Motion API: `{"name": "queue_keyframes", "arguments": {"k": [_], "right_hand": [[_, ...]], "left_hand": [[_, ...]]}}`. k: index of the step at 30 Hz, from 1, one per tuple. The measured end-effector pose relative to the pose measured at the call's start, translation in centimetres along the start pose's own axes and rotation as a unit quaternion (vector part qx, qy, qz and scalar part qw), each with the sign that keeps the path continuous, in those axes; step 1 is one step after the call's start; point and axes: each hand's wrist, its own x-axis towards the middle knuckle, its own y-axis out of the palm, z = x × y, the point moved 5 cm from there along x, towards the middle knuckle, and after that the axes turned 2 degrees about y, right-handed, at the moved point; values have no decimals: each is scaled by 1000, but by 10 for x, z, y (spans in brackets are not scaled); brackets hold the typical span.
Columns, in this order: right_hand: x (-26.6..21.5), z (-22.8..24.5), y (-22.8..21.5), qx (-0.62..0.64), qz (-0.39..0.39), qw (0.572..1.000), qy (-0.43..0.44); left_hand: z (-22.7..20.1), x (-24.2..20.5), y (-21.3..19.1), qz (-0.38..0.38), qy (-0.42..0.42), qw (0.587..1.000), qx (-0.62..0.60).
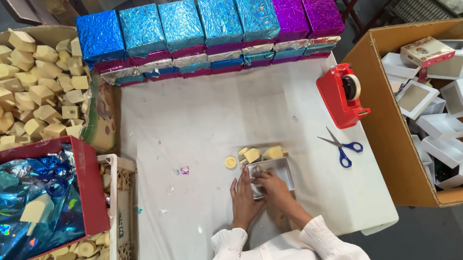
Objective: The person wipes small, light-colored soap pieces with a white cloth on a table. They then place the soap pieces into a small white box, close the box with a decorative lid, and wipe the exterior of the box with the cloth.
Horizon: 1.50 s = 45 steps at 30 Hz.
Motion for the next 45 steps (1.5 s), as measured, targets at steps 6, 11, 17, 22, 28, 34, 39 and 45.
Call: {"name": "queue_keyframes", "arguments": {"k": [6, 11, 17, 22, 28, 34, 39, 45], "right_hand": [[-13, -20, -31, -83, -93, 988, 91], [-2, -13, -29, -67, -103, 986, 110], [12, 12, -1, -23, -72, 997, 32], [18, 4, -4, 106, -73, 989, 71], [13, -17, -16, 149, 49, 986, 49], [8, 0, -80, 78, -67, 991, 81], [6, 1, -82, 46, -65, 989, 125], [-2, -6, -74, -72, -77, 986, 129]], "left_hand": [[-5, 3, -3, -5, 9, 1000, 16], [-8, 5, -7, 3, 1, 1000, 8], [7, -2, 9, -8, 6, 1000, 29], [4, -2, 3, -41, 9, 999, 0], [-3, 1, -4, -20, -4, 1000, -9], [-6, 0, -6, -25, 7, 1000, 2], [-10, 2, -10, -11, -2, 1000, -6], [-4, 0, -2, -18, 13, 1000, 1]]}}
